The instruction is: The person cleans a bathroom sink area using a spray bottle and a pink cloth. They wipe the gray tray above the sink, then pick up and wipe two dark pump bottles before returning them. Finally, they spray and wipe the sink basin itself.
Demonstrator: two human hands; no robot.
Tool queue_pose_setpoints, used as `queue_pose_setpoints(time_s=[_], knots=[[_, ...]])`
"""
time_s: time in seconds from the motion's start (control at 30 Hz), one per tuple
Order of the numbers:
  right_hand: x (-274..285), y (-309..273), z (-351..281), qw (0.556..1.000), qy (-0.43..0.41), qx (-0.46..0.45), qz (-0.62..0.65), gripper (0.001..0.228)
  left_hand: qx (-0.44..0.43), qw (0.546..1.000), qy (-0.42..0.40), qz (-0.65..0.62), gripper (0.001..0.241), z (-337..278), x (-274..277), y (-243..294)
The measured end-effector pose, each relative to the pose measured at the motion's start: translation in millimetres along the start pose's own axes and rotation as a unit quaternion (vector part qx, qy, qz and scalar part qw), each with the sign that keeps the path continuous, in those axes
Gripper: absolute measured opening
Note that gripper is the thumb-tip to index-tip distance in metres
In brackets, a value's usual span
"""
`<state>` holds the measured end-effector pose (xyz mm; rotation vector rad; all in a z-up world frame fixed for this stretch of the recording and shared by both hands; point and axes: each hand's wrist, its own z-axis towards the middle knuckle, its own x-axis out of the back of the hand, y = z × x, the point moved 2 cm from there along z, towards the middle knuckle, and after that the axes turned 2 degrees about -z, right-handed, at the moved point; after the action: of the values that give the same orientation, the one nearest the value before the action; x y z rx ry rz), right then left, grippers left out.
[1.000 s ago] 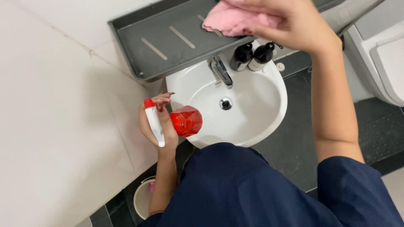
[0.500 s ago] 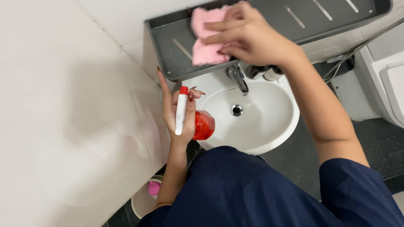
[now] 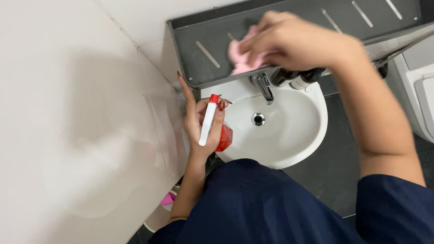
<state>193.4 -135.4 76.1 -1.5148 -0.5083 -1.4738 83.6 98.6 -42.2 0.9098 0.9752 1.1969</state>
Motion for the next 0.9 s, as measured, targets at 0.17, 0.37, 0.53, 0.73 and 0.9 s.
queue_pose_setpoints(time_s=[0.17,0.37,0.53,0.73,0.9], knots=[[1,31,-42,0.994,0.053,-0.079,-0.053,0.032,0.006,1.0,-0.005,0.026,0.09,1,2,4],[-25,-10,33,0.992,0.078,0.04,-0.085,0.031,0.006,0.999,-0.03,-0.033,0.093,-1,3,1],[-49,-23,75,0.972,0.138,0.062,-0.178,0.019,0.017,0.999,-0.029,-0.038,0.094,-1,3,3],[-57,-12,74,0.969,0.145,0.032,-0.196,0.018,0.025,0.999,-0.036,-0.029,0.096,0,4,3],[-28,-14,55,0.995,0.027,0.087,-0.048,0.026,0.035,0.999,-0.038,-0.01,0.097,-1,8,0]])
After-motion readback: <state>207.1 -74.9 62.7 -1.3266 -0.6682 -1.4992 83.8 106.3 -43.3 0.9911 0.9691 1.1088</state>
